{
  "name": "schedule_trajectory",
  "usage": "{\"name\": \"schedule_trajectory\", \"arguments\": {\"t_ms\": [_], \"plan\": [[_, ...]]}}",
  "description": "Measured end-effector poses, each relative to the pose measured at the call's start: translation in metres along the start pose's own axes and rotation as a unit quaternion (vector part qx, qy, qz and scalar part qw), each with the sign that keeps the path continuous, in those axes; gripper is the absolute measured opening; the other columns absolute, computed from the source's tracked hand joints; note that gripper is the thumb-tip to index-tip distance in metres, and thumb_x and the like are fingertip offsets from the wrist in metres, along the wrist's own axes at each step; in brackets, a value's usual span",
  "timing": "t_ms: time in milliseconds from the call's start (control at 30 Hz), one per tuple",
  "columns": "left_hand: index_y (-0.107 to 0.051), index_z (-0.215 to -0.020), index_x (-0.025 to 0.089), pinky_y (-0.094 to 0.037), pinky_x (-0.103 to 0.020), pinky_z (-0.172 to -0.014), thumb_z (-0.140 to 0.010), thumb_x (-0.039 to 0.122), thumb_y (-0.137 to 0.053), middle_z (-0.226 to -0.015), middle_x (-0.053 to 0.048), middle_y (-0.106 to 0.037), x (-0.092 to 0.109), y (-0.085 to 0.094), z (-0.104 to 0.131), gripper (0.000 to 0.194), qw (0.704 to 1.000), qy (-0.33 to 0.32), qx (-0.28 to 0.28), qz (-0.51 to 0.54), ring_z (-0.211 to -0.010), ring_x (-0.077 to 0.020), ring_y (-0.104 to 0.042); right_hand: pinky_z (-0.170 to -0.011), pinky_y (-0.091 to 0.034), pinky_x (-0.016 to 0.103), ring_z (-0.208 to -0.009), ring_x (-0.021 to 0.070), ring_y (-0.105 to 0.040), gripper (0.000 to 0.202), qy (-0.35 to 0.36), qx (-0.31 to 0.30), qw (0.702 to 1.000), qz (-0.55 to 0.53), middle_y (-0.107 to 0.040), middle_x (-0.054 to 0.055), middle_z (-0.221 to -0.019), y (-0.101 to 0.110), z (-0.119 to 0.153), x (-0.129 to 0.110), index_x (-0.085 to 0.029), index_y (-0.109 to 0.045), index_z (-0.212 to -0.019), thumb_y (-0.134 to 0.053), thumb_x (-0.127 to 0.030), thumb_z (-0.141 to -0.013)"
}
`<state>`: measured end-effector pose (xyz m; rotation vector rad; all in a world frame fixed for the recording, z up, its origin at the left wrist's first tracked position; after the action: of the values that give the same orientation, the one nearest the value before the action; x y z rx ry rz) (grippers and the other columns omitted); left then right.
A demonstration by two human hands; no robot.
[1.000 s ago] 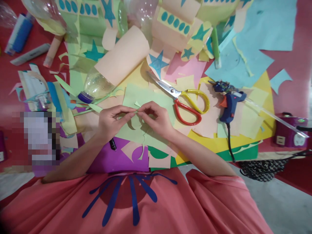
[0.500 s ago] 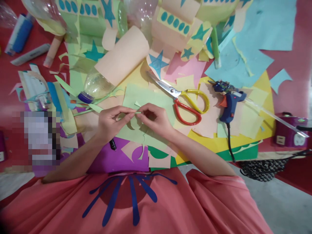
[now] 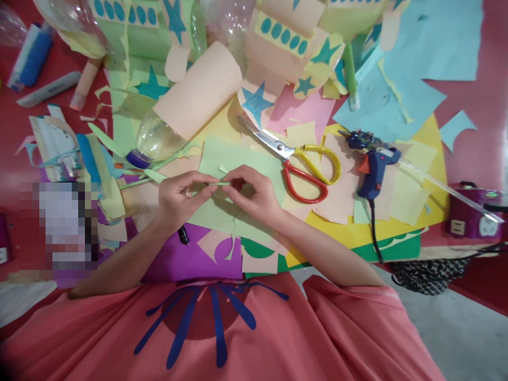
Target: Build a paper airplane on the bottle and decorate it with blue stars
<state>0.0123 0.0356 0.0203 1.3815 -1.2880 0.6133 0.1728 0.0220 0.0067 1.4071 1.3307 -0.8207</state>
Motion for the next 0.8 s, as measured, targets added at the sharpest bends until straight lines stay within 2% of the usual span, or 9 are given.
{"name": "schedule_trajectory", "arguments": {"t_ms": [267,600,800], "plan": [[-0.073,-0.085,0.02,-0.057,-0.022,-0.067,-0.087,0.026,-0.068,-0.082,-0.004,-0.078,-0.003,-0.0012,0.0021,0.008,1.0,0.002,0.003,0.006,-0.075,-0.0133,-0.073,-0.06,-0.05,0.023,-0.066,0.008,-0.058,0.001,0.023,0.003,1.0,0.008,-0.064,-0.001,-0.075,0.0,0.0007,0.0001,-0.021,-0.063,-0.087,-0.063,-0.022,-0.088],[-0.07,-0.085,0.02,-0.057,-0.023,-0.068,-0.088,0.034,-0.066,-0.083,-0.004,-0.077,-0.0043,-0.0024,0.0015,0.015,0.999,0.034,-0.017,0.007,-0.075,-0.0134,-0.071,-0.059,-0.049,0.024,-0.066,0.0086,-0.058,0.006,0.06,0.01,0.998,0.016,-0.066,-0.001,-0.076,-0.0005,-0.0005,-0.0039,-0.022,-0.063,-0.085,-0.061,-0.018,-0.088],[-0.068,-0.084,0.021,-0.056,-0.024,-0.069,-0.087,0.027,-0.065,-0.081,-0.003,-0.075,-0.0005,-0.0008,0.0009,0.008,1.0,-0.005,-0.015,-0.024,-0.076,-0.0138,-0.07,-0.06,-0.049,0.025,-0.067,0.0092,-0.059,0.004,0.069,0.009,0.997,0.032,-0.065,-0.002,-0.075,-0.0011,-0.0008,-0.0052,-0.022,-0.062,-0.087,-0.061,-0.019,-0.088]]}}
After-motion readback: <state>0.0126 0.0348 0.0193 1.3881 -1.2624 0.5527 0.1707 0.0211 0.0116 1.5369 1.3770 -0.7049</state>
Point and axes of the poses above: each hand's wrist, its own z-axis away from the middle knuckle, its own y-axis out of the back of the hand, x = y × z, the point moved 4 cm from there along -z, towards the middle knuckle
